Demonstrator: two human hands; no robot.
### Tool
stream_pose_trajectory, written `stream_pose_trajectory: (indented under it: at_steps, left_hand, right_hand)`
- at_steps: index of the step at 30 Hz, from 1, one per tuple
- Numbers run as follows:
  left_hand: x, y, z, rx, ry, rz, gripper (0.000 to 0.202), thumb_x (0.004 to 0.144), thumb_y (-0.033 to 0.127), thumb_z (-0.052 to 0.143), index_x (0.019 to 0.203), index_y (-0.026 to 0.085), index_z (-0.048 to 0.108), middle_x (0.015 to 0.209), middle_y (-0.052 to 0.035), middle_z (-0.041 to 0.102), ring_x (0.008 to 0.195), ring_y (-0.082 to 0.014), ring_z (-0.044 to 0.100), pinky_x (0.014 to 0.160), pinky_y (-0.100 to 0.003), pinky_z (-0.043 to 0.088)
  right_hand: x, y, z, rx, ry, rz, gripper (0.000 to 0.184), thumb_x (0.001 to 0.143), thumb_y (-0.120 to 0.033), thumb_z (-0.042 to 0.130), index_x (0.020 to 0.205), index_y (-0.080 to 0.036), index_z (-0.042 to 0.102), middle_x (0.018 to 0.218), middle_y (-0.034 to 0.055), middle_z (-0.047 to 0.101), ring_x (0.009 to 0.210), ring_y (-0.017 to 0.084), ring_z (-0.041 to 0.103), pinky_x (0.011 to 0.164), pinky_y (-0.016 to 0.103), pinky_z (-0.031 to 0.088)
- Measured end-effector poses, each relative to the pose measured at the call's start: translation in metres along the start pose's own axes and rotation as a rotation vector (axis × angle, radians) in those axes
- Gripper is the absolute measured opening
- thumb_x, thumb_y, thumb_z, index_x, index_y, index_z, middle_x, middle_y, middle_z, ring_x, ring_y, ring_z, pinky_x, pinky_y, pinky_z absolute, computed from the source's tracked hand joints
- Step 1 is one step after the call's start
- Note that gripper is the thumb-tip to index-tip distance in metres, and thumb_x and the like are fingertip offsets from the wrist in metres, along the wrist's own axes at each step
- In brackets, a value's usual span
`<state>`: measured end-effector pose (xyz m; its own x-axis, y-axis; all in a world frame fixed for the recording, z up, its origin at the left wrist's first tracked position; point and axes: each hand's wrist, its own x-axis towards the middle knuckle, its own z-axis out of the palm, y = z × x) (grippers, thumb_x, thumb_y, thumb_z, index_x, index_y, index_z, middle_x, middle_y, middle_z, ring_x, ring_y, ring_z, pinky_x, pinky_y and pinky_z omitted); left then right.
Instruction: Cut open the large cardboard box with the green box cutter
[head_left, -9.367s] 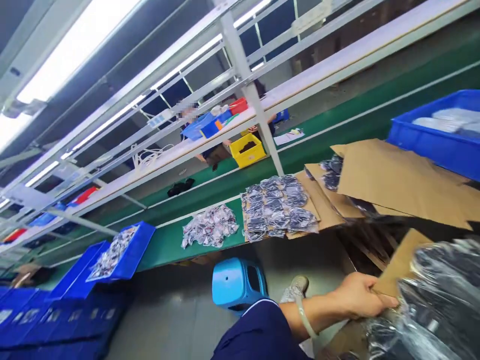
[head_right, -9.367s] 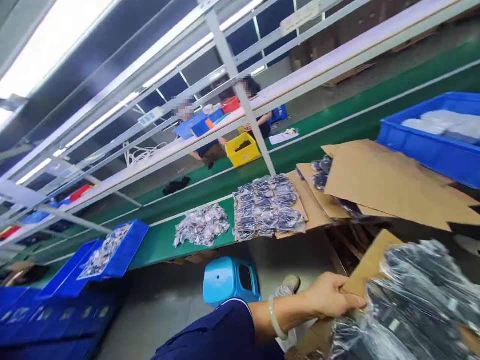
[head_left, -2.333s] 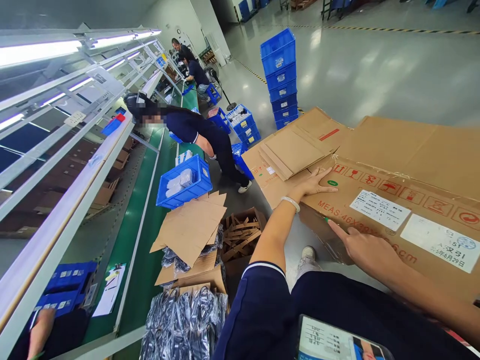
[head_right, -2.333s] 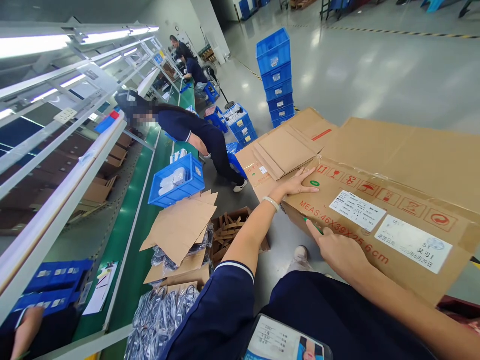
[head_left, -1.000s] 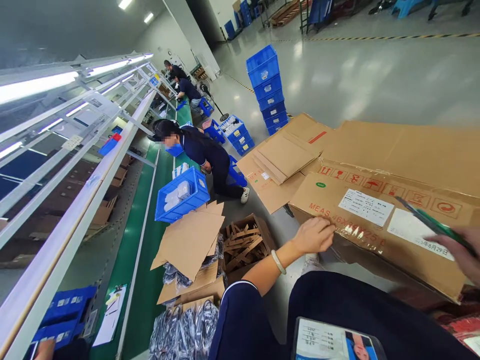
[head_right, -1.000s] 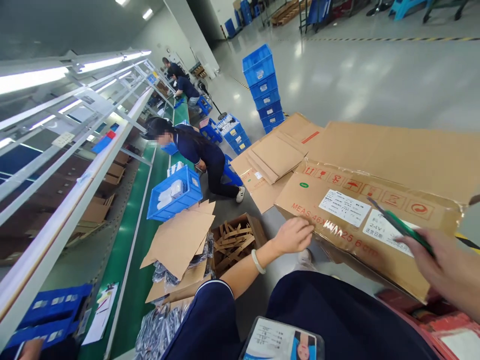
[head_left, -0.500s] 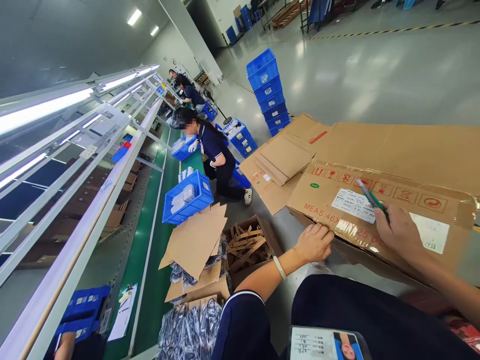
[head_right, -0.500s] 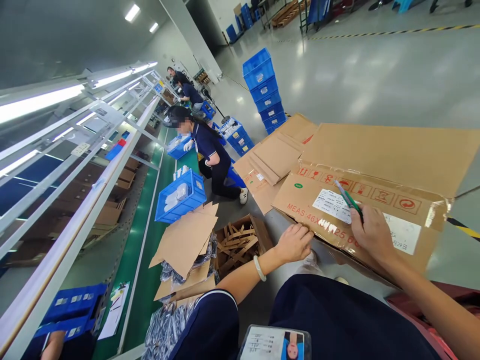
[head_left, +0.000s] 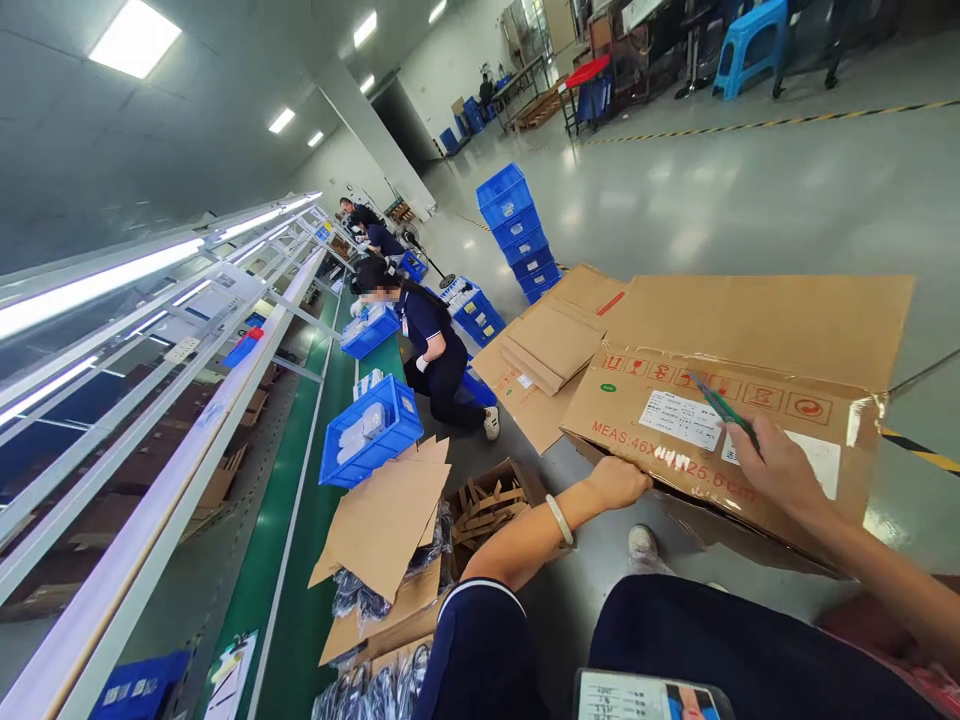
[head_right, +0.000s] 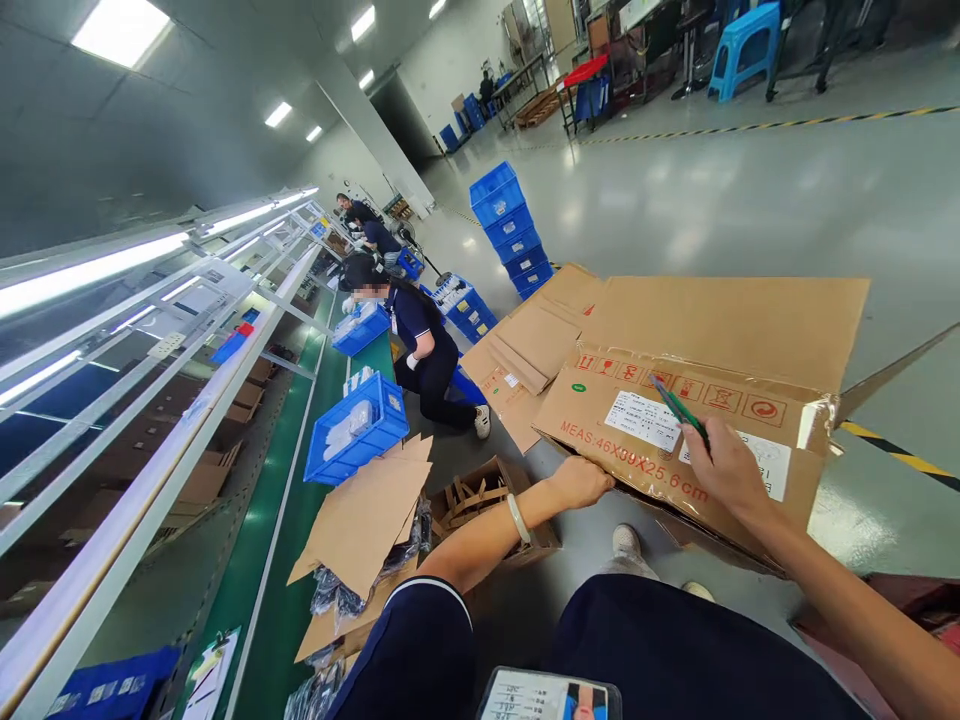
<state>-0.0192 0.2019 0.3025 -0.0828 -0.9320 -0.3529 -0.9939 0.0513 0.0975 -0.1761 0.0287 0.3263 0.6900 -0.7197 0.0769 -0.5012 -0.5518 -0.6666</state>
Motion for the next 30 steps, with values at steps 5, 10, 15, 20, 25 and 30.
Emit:
stream_pose_trajectory:
  at_steps: [5,10,15,20,25,30]
  left_hand:
    - [0.026,0.006,-0.06,0.001,0.02,0.0,0.019,0.096,0.025,0.054,0.1,0.016,0.07,0.097,-0.0075,0.075,0.092,-0.0205,0.071,0.077,-0.035,0.058]
    - [0.064,0.035,-0.139,-0.047,0.13,-0.036,0.034,0.099,0.043,0.047,0.107,0.02,0.07,0.103,-0.0105,0.075,0.099,-0.0277,0.071,0.075,-0.038,0.058]
    - [0.078,0.072,-0.18,-0.104,0.178,-0.063,0.032,0.099,0.04,0.048,0.101,0.018,0.071,0.103,-0.0099,0.075,0.099,-0.0264,0.069,0.079,-0.036,0.057]
    - [0.075,0.09,-0.182,-0.163,0.172,-0.053,0.029,0.097,0.032,0.048,0.096,0.018,0.073,0.099,-0.0086,0.076,0.095,-0.0247,0.068,0.082,-0.036,0.055]
    - [0.069,0.089,-0.18,-0.261,0.15,-0.012,0.024,0.094,0.024,0.05,0.092,0.019,0.074,0.096,-0.0064,0.076,0.09,-0.0209,0.067,0.08,-0.031,0.051]
    - [0.068,0.087,-0.178,-0.345,0.177,-0.023,0.022,0.091,0.021,0.052,0.081,0.017,0.072,0.088,-0.0055,0.073,0.083,-0.019,0.062,0.075,-0.029,0.046]
  right_hand:
    - [-0.057,0.007,-0.043,-0.005,0.116,-0.045,0.047,0.088,-0.063,0.033,0.087,-0.023,0.058,0.071,0.0033,0.068,0.06,0.022,0.065,0.051,0.031,0.047]
    - [-0.099,-0.003,-0.077,-0.277,0.382,-0.366,0.044,0.103,-0.048,0.029,0.123,-0.019,0.056,0.083,0.0008,0.073,0.055,0.018,0.067,0.035,0.026,0.042]
    - [-0.101,-0.013,-0.084,-0.459,0.61,-0.36,0.033,0.104,-0.026,0.037,0.13,-0.014,0.053,0.099,0.0052,0.074,0.073,0.017,0.071,0.043,0.023,0.047]
    - [-0.111,-0.004,-0.075,-0.524,0.551,-0.278,0.047,0.104,-0.022,0.036,0.15,-0.014,0.031,0.103,0.0065,0.072,0.069,0.018,0.07,0.04,0.027,0.045]
    - [-0.124,-0.001,-0.066,-0.563,0.568,-0.338,0.059,0.104,-0.018,0.036,0.158,-0.012,0.012,0.098,0.0062,0.072,0.066,0.016,0.068,0.042,0.027,0.046]
    - [-0.13,0.003,-0.055,-0.64,0.579,-0.303,0.062,0.103,-0.017,0.041,0.158,-0.012,0.012,0.086,0.0004,0.069,0.058,0.012,0.064,0.041,0.028,0.041]
